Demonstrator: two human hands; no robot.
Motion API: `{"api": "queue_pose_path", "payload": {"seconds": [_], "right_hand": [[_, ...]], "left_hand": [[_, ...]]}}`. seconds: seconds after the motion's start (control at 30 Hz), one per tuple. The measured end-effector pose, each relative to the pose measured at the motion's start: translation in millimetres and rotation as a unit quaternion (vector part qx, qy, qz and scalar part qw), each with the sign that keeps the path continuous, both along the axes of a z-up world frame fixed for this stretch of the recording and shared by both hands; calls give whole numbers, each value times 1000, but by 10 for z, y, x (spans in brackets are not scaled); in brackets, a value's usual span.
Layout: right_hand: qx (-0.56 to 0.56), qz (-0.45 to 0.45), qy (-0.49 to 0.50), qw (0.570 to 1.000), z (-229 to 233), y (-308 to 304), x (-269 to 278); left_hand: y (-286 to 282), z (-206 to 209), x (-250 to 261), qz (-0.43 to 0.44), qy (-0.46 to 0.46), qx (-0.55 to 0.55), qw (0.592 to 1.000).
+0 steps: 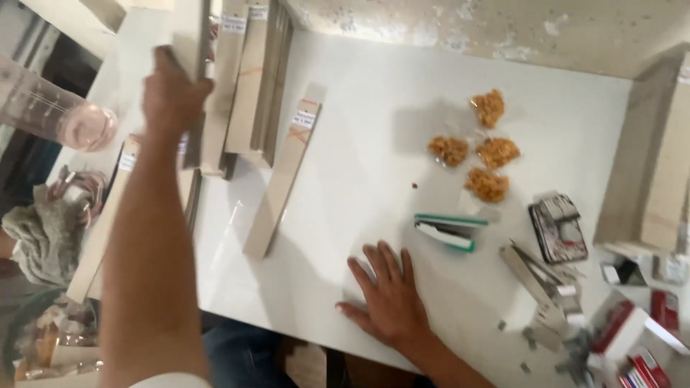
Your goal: The person is preparing cardboard strips by stapling a stack together and then marking each individual strip with a red marker.
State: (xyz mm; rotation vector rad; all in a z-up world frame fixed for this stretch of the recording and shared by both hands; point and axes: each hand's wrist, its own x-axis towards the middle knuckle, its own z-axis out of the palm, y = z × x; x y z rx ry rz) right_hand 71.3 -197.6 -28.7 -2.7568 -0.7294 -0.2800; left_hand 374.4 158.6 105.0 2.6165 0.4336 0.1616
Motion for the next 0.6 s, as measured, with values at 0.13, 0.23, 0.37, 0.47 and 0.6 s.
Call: {"api": "queue_pose_path", "payload": {"seconds": [0.13,0.23,0.37,0.47,0.6], "right_hand": [[3,-2,14,1000,20,24,22],[26,-7,5,1000,65,16,28],[32,-6,3,999,65,24,34],[27,-6,5,1000,59,19,32],[24,-10,9,1000,55,18,29]], "left_hand": [[-383,150,-75,-19,98,-66,993],[-329,-45,-73,-13,107,-120,987],[-232,-261,39,21,85,-97,991],[-416,-275,-16,-4,97,12,995],[-662,-350,-107,-24,141,82,986]]}}
